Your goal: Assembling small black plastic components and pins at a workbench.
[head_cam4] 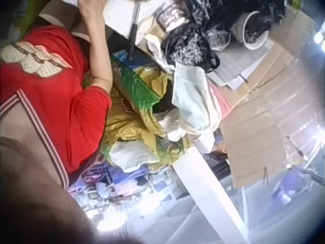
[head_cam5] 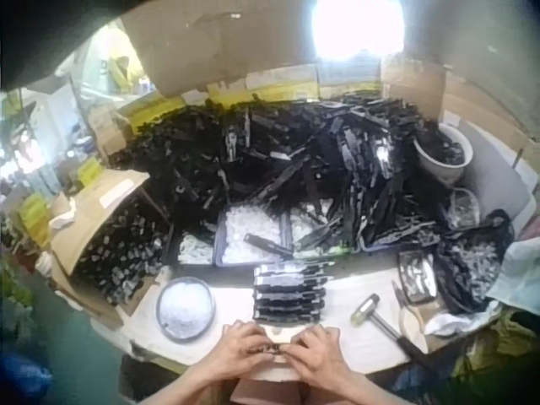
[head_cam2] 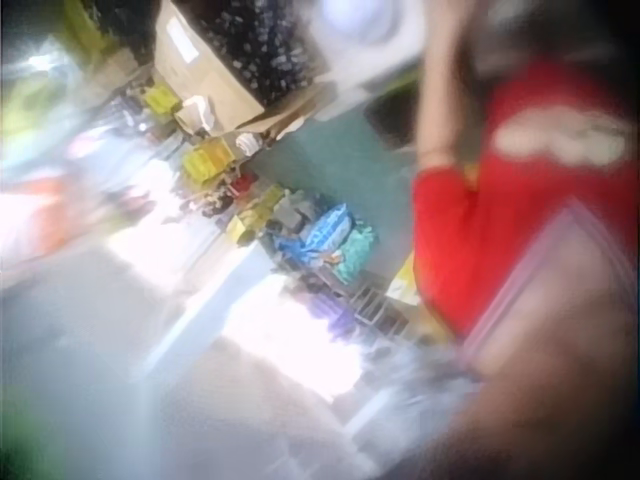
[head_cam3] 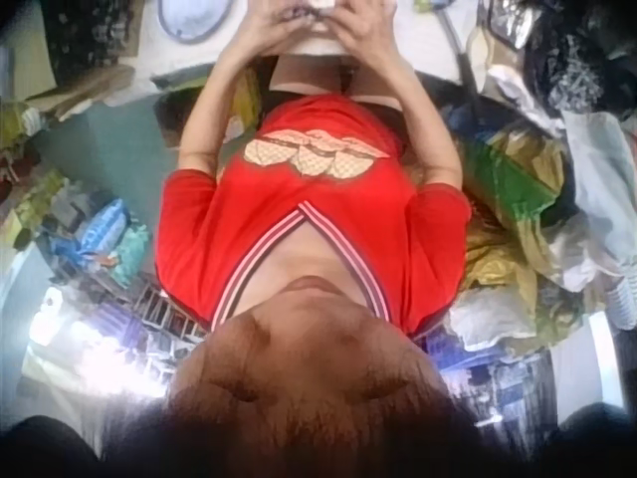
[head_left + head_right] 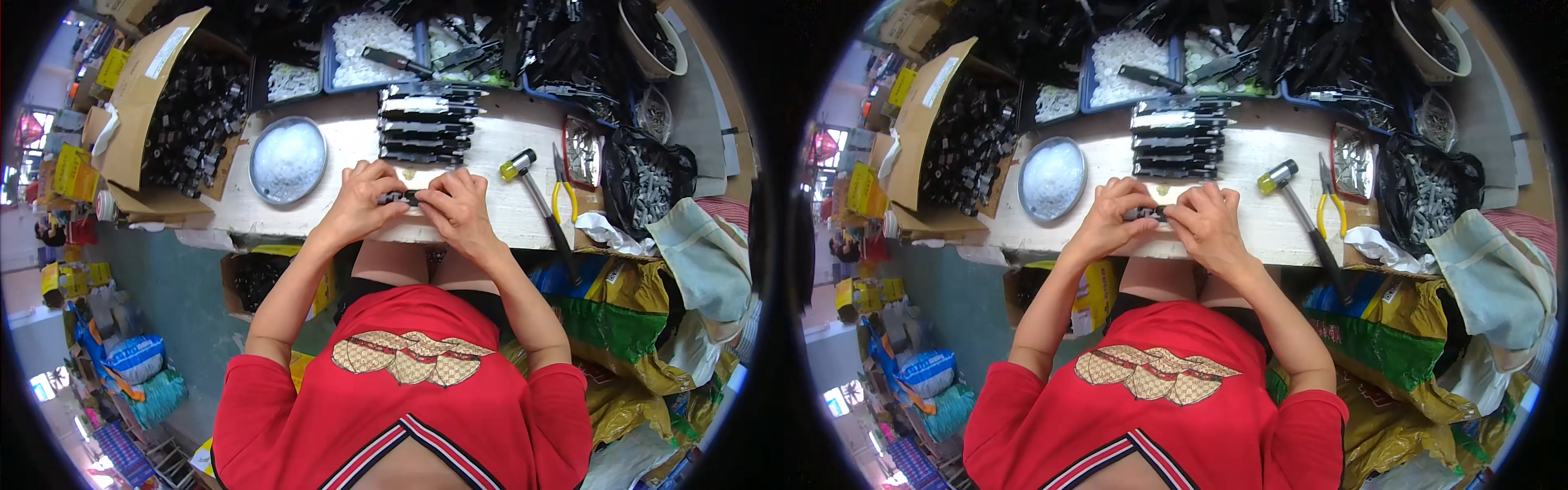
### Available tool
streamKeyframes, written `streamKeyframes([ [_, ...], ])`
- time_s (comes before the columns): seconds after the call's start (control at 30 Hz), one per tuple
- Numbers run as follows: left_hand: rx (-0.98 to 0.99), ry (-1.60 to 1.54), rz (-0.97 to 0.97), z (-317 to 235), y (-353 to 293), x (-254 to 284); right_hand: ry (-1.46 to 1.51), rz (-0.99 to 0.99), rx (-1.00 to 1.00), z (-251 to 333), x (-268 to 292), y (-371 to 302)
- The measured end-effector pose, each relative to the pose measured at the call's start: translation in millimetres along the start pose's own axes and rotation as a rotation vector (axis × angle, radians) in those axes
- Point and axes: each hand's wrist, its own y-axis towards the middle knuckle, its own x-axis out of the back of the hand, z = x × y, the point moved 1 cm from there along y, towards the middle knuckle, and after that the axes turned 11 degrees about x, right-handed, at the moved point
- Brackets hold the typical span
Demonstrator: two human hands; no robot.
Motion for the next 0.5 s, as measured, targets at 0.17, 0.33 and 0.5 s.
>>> streamKeyframes([
  [0.17, 0.013, 0.235, 0.032, -10.5, 4.5, 6.3, -0.105, -0.108, -0.061, -24.3, 40.9, -9.2],
  [0.33, -0.264, 0.154, 0.129, -69.9, 67.3, 14.4, -0.247, -0.312, -0.327, -83.2, 114.1, -35.2],
  [0.5, -0.372, 0.073, 0.023, -127.0, 181.1, -36.2, -0.59, -0.093, -0.509, -110.5, 143.6, -50.9],
])
